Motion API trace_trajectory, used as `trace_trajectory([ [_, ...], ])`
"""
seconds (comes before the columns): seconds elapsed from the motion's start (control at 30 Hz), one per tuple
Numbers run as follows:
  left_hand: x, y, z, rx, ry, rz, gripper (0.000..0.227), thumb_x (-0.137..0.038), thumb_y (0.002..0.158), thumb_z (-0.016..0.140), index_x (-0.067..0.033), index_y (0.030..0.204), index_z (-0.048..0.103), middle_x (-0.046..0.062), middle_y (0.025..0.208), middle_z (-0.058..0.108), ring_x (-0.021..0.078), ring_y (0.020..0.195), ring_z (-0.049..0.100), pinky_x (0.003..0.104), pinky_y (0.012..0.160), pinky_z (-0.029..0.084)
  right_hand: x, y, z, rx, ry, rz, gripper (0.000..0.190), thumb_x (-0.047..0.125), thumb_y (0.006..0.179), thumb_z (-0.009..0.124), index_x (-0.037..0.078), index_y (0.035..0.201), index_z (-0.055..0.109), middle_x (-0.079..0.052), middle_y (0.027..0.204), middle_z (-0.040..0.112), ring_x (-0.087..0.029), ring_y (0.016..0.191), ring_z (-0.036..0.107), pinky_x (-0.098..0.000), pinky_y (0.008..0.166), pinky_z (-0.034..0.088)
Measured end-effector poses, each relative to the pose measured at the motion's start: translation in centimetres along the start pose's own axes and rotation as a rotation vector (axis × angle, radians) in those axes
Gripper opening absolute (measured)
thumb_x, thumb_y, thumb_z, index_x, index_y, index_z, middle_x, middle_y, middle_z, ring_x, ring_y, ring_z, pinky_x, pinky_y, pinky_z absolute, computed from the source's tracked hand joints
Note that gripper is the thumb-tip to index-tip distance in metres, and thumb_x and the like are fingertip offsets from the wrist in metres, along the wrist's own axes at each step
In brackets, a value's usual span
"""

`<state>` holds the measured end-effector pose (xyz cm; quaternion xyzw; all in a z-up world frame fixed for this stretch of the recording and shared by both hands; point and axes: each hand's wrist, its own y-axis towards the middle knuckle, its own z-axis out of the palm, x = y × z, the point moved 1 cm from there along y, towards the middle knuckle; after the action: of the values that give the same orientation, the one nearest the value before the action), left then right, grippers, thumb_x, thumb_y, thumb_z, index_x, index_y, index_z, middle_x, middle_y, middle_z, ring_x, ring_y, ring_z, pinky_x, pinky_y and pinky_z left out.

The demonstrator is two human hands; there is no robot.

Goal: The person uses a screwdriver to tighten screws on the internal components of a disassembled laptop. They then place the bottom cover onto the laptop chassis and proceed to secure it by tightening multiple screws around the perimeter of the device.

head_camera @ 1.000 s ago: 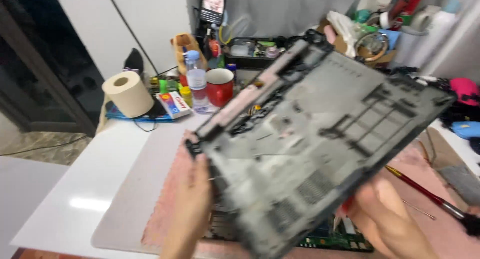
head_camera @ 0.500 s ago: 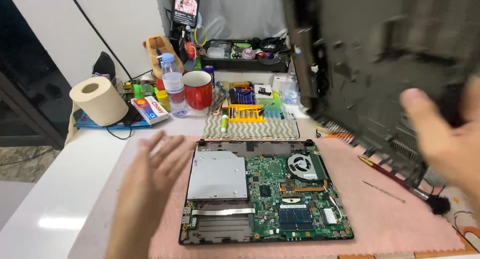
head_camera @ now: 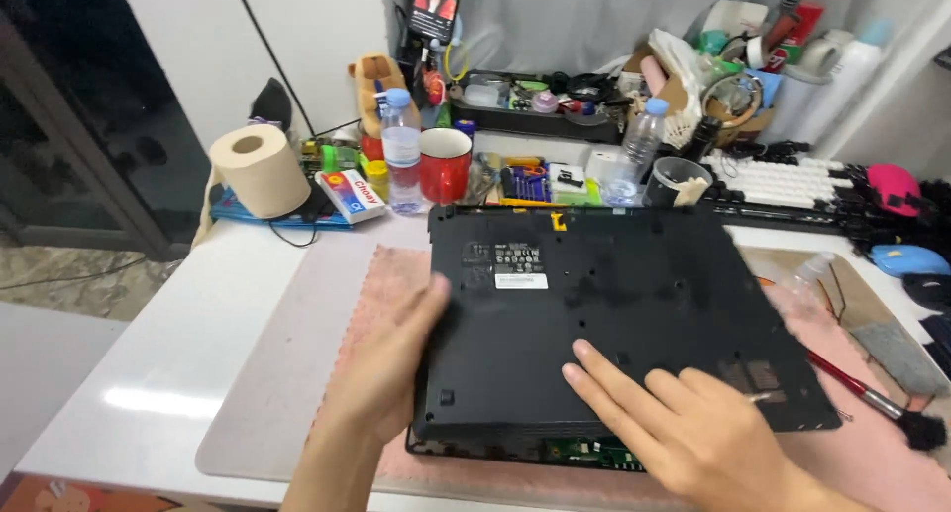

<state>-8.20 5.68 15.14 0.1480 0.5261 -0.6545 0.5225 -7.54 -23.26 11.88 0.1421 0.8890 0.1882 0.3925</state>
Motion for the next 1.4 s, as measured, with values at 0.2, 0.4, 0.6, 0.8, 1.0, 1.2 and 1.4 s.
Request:
trace_trajectory([
  [0.2,1.9,4.2,-2.8,-0.044,0.159,0.001,0.066,-0.046,0.103,0.067,-0.0233,0.165,0.069,0.014,0.135,0.083,0.0265,0.108,0.079,0.042,0.082,0.066,-0.1,-2.8,2.2,0.041,0.197,0.087,0.079,0.075,0.1,0.079,0.024,0.159,0.068,-0.011,0.157,0.07,-0.018,0.086,0.076,-0.0356,0.076,0.062],
  [0.4,2.2,5.5,-3.9,-0.011,0.18,0.041,0.07,-0.046,0.103,0.064,-0.0254,0.171,0.063,0.015,0.135,0.082,0.0283,0.106,0.079,0.042,0.082,0.067,-5.5,-10.4,3.8,-0.006,0.322,0.966,0.035,0.012,0.107,0.089,0.003,0.141,0.087,-0.013,0.14,0.08,-0.026,0.129,0.076,-0.0389,0.119,0.057],
  [0.6,4.2,7.8,-4.1,-0.106,0.152,0.11,0.058,-0.032,0.104,0.067,-0.0134,0.159,0.071,0.017,0.138,0.085,0.0289,0.107,0.077,0.042,0.087,0.061,-8.7,-15.9,6.6,0.54,0.798,1.644,0.054,0.048,0.097,0.075,0.015,0.137,0.091,0.0,0.171,0.069,-0.012,0.133,0.074,-0.0334,0.117,0.051],
  [0.8,3.7,5.7,-1.1,-0.194,0.323,0.066,0.045,-0.028,0.119,0.057,-0.0128,0.157,0.075,0.021,0.134,0.086,0.0338,0.109,0.077,0.047,0.088,0.058,-6.3,-11.3,3.5,0.545,1.034,1.842,0.058,0.032,0.088,0.09,0.008,0.142,0.091,-0.003,0.126,0.093,-0.011,0.108,0.074,-0.0289,0.102,0.055],
  [1.0,3.2,4.8,1.2,-0.299,0.443,0.015,0.053,-0.033,0.12,0.054,-0.0229,0.171,0.065,0.013,0.142,0.082,0.0315,0.118,0.075,0.051,0.097,0.058,-5.4,-13.5,4.1,0.501,1.084,1.734,0.05,0.035,0.09,0.089,0.008,0.132,0.094,-0.002,0.116,0.086,-0.014,0.112,0.079,-0.0296,0.109,0.057],
  [1.2,3.7,5.5,0.3,-0.248,0.498,0.084,0.049,-0.028,0.122,0.052,-0.0206,0.167,0.069,0.016,0.138,0.081,0.0321,0.114,0.074,0.05,0.095,0.058,-5.0,-13.0,3.6,0.559,1.064,1.799,0.057,0.038,0.088,0.088,0.013,0.139,0.091,0.0,0.126,0.092,-0.012,0.118,0.081,-0.0285,0.114,0.056],
  [1.4,4.6,7.1,-2.4,-0.191,0.552,0.231,0.036,-0.018,0.123,0.057,-0.0049,0.153,0.073,0.022,0.127,0.082,0.0322,0.106,0.073,0.047,0.09,0.058,-4.1,-13.7,3.5,0.469,1.086,1.768,0.051,0.035,0.087,0.092,0.013,0.134,0.093,0.001,0.114,0.088,-0.01,0.106,0.077,-0.0257,0.106,0.055],
])
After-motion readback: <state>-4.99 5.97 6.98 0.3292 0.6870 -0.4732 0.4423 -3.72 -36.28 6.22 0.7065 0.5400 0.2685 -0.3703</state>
